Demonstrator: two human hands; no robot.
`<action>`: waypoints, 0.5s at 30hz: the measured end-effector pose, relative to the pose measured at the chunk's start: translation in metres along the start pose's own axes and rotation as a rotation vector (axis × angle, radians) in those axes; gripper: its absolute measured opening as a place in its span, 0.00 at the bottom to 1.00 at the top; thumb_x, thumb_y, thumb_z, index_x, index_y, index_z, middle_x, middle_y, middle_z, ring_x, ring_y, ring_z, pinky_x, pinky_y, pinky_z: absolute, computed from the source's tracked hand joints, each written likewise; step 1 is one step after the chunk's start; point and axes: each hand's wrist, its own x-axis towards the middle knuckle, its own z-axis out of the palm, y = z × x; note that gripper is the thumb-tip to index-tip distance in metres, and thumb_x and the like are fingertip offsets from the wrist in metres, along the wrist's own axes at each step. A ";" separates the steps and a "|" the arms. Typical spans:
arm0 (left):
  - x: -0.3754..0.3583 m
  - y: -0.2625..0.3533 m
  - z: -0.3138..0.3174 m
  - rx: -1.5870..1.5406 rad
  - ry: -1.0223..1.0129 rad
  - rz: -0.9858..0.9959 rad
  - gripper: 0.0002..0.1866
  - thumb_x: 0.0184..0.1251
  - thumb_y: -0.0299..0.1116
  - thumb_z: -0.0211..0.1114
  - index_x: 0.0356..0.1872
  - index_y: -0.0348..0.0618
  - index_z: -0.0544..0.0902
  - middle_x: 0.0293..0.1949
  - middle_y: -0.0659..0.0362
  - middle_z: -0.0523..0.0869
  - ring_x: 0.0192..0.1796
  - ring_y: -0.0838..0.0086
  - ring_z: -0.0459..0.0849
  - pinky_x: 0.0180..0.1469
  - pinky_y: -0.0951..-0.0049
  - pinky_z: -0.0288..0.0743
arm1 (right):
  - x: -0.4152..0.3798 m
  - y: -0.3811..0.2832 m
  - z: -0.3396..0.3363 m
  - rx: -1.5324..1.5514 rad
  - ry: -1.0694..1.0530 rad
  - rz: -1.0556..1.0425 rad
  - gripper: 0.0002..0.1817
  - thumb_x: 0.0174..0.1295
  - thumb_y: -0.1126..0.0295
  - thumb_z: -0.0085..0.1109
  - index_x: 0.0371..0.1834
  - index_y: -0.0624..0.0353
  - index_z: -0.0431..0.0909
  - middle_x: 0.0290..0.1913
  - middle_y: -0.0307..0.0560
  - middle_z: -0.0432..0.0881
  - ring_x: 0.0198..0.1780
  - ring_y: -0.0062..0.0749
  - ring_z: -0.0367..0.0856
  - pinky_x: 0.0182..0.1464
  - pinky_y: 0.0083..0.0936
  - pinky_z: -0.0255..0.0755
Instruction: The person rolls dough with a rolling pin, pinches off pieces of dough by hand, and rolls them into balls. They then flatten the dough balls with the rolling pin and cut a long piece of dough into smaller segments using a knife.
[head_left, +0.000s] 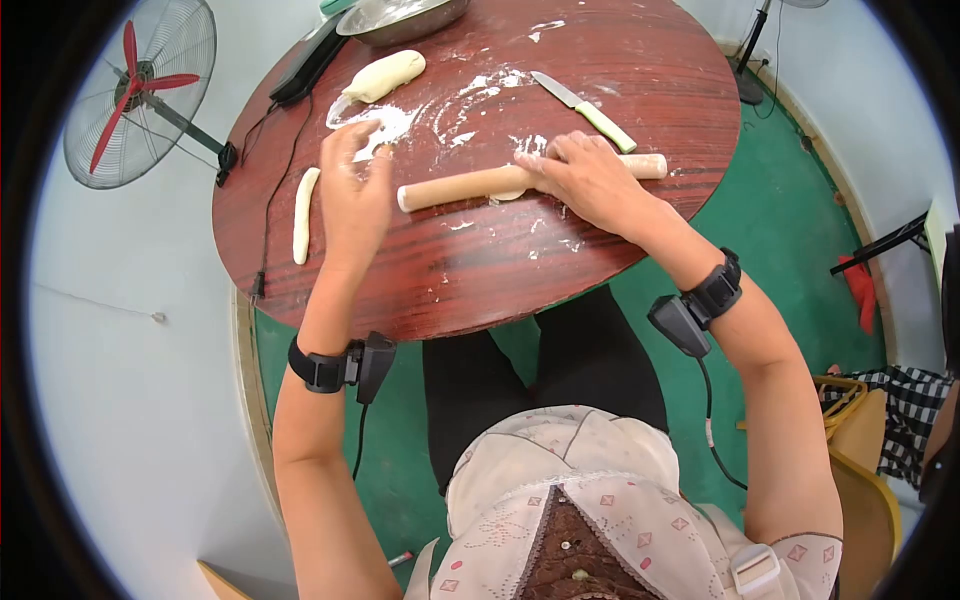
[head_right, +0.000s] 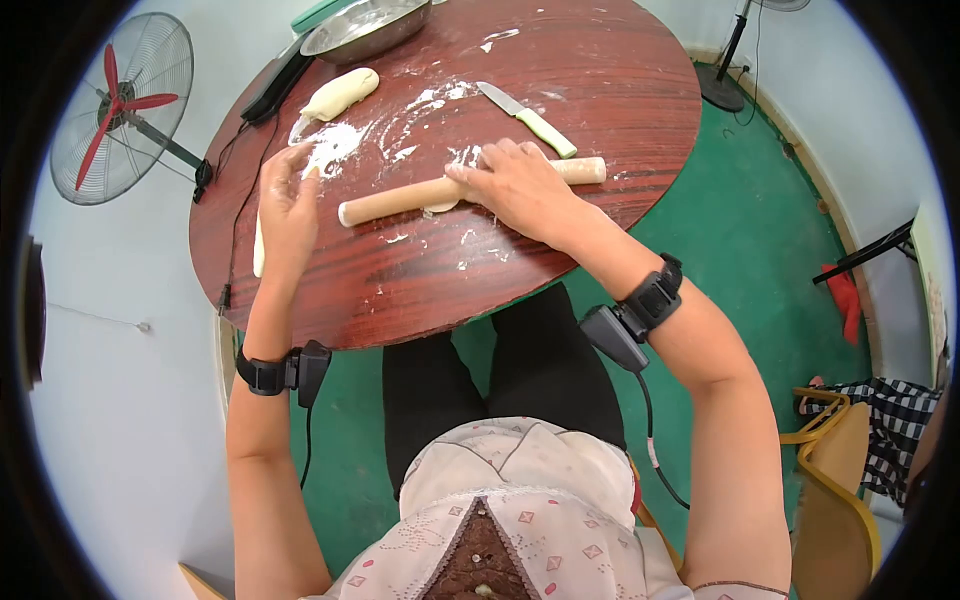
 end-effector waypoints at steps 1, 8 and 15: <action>-0.002 0.006 0.002 0.030 -0.025 0.000 0.14 0.62 0.27 0.59 0.48 0.37 0.79 0.53 0.51 0.74 0.56 0.62 0.75 0.59 0.67 0.68 | 0.004 0.001 0.003 -0.013 0.010 0.043 0.17 0.62 0.66 0.53 0.54 0.49 0.78 0.38 0.45 0.75 0.42 0.39 0.74 0.45 0.35 0.68; -0.011 -0.011 0.006 0.110 -0.097 -0.074 0.11 0.60 0.29 0.61 0.42 0.37 0.82 0.51 0.49 0.75 0.56 0.58 0.75 0.58 0.64 0.67 | 0.011 -0.009 0.009 -0.065 -0.001 0.196 0.15 0.65 0.62 0.50 0.50 0.55 0.79 0.35 0.46 0.78 0.42 0.40 0.75 0.44 0.37 0.67; -0.030 0.007 0.005 0.131 -0.061 -0.034 0.06 0.59 0.28 0.61 0.34 0.39 0.84 0.43 0.50 0.79 0.50 0.59 0.77 0.55 0.64 0.70 | -0.010 -0.037 -0.005 -0.113 0.096 0.074 0.23 0.59 0.61 0.58 0.57 0.56 0.74 0.39 0.43 0.76 0.43 0.39 0.74 0.47 0.37 0.67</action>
